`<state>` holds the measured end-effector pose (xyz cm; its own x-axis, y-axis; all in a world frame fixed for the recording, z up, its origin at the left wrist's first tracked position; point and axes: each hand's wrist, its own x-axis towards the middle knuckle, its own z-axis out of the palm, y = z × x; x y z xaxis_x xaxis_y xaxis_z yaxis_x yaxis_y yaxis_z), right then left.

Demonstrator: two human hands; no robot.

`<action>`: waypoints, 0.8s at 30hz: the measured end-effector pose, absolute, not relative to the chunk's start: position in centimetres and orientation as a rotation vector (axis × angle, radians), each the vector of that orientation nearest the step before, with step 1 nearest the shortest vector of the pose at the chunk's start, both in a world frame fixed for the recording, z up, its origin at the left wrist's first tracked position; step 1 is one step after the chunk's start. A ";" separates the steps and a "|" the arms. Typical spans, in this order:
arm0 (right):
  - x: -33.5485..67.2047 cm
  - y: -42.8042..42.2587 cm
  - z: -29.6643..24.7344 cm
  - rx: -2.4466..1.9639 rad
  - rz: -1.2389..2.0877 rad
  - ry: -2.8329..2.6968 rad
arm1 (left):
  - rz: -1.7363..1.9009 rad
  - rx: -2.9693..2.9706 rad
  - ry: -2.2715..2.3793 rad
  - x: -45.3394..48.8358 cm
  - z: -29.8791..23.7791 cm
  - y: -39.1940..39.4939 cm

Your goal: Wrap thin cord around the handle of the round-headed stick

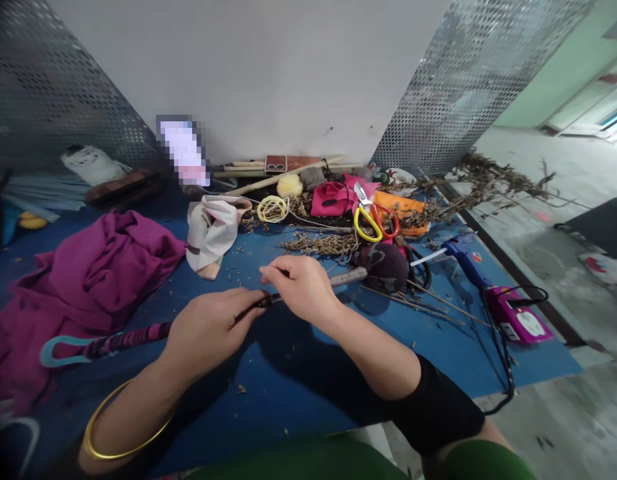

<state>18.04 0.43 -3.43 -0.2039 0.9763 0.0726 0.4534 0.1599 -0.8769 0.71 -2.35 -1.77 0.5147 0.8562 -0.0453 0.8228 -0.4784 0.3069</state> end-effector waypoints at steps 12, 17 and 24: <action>18.3 0.5 -3.5 -1.441 0.981 -1.865 | 0.317 2.681 1.357 0.8 -2.4 -2.7; 18.5 0.9 -3.2 -1.415 1.014 -1.879 | 0.402 2.610 1.349 0.5 -2.7 -2.6; 24.7 2.0 0.2 -1.361 1.151 -1.938 | 0.427 2.227 1.595 -1.7 -1.1 -1.2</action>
